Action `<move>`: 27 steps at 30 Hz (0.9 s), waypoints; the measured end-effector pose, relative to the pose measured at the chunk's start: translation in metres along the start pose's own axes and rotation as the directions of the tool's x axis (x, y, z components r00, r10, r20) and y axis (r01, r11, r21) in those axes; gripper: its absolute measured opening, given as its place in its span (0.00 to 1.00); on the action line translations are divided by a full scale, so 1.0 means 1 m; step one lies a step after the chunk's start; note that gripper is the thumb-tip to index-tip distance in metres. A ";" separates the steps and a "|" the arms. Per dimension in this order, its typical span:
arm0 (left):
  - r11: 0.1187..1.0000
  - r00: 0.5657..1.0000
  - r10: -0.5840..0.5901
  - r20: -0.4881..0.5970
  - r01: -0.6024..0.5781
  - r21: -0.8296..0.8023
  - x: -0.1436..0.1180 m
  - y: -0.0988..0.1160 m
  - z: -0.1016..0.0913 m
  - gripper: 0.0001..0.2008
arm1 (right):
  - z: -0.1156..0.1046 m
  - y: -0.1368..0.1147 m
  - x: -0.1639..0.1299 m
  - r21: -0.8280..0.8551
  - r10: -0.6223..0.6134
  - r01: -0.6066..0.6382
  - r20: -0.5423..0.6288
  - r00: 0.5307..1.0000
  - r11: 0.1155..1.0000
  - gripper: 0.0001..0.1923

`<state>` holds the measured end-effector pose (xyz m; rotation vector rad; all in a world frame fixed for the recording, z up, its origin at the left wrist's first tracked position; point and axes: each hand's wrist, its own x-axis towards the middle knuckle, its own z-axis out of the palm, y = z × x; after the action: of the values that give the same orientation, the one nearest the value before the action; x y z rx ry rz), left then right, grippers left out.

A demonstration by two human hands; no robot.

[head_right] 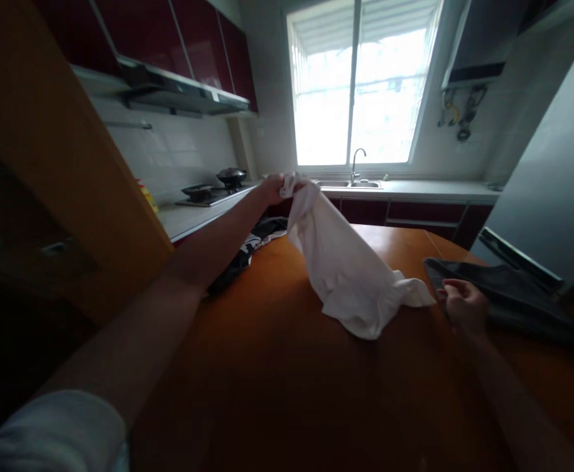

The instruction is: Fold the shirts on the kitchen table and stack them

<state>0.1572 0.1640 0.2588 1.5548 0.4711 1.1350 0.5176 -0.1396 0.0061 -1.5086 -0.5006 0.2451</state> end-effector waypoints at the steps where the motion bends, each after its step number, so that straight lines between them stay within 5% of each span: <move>1: 0.999 0.998 0.042 -0.046 -0.043 -0.017 0.019 0.014 0.004 0.12 | 0.002 0.003 -0.004 -0.040 -0.010 0.012 0.035 0.999 0.999 0.10; 5: 0.922 0.902 0.385 -0.195 -0.387 0.028 0.072 0.078 0.007 0.15 | 0.009 0.009 -0.015 -0.128 -0.047 0.065 0.137 0.989 0.990 0.13; 9: 0.894 0.877 0.448 -0.173 -0.444 0.064 0.077 0.121 -0.016 0.17 | 0.014 0.010 -0.018 -0.152 -0.040 0.064 0.154 0.987 0.986 0.12; 12: 0.884 0.869 0.460 -0.180 -0.429 0.188 0.051 0.126 -0.053 0.16 | 0.015 0.009 -0.020 -0.157 -0.056 0.081 0.162 0.985 0.984 0.12; 14: 0.870 0.864 0.460 -0.204 -0.393 0.296 0.020 0.119 -0.084 0.16 | 0.015 0.008 -0.021 -0.157 -0.061 0.089 0.176 0.983 0.984 0.12; 16: 0.847 0.909 0.379 -0.176 -0.265 0.460 -0.021 0.106 -0.116 0.15 | 0.015 0.008 -0.020 -0.167 -0.058 0.091 0.189 0.980 0.982 0.11; 18: 0.690 0.984 0.083 -0.156 0.056 0.721 -0.066 0.091 -0.145 0.13 | 0.016 0.008 -0.018 -0.189 -0.050 0.088 0.195 0.979 0.978 0.11; 20: 0.431 0.957 -0.242 -0.158 0.252 0.866 -0.110 0.072 -0.169 0.15 | 0.018 0.009 -0.015 -0.208 -0.045 0.086 0.192 0.980 0.974 0.11; 22: 0.235 0.863 -0.470 -0.187 0.326 0.915 -0.149 0.051 -0.184 0.16 | 0.019 0.011 -0.012 -0.201 -0.043 0.080 0.182 0.982 0.976 0.11; 25: 0.103 0.805 -0.553 -0.213 0.320 0.942 -0.193 0.012 -0.187 0.19 | 0.019 0.015 -0.007 -0.198 -0.034 0.071 0.182 0.983 0.978 0.11; 27: 0.054 0.849 -0.491 -0.196 0.254 0.966 -0.214 -0.020 -0.177 0.29 | 0.016 0.017 -0.003 -0.270 -0.054 0.104 0.187 0.981 0.957 0.13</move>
<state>-0.0864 0.0961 0.1424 2.3829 1.6592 0.0455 0.5104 -0.1260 -0.0119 -1.7453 -0.7623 0.2553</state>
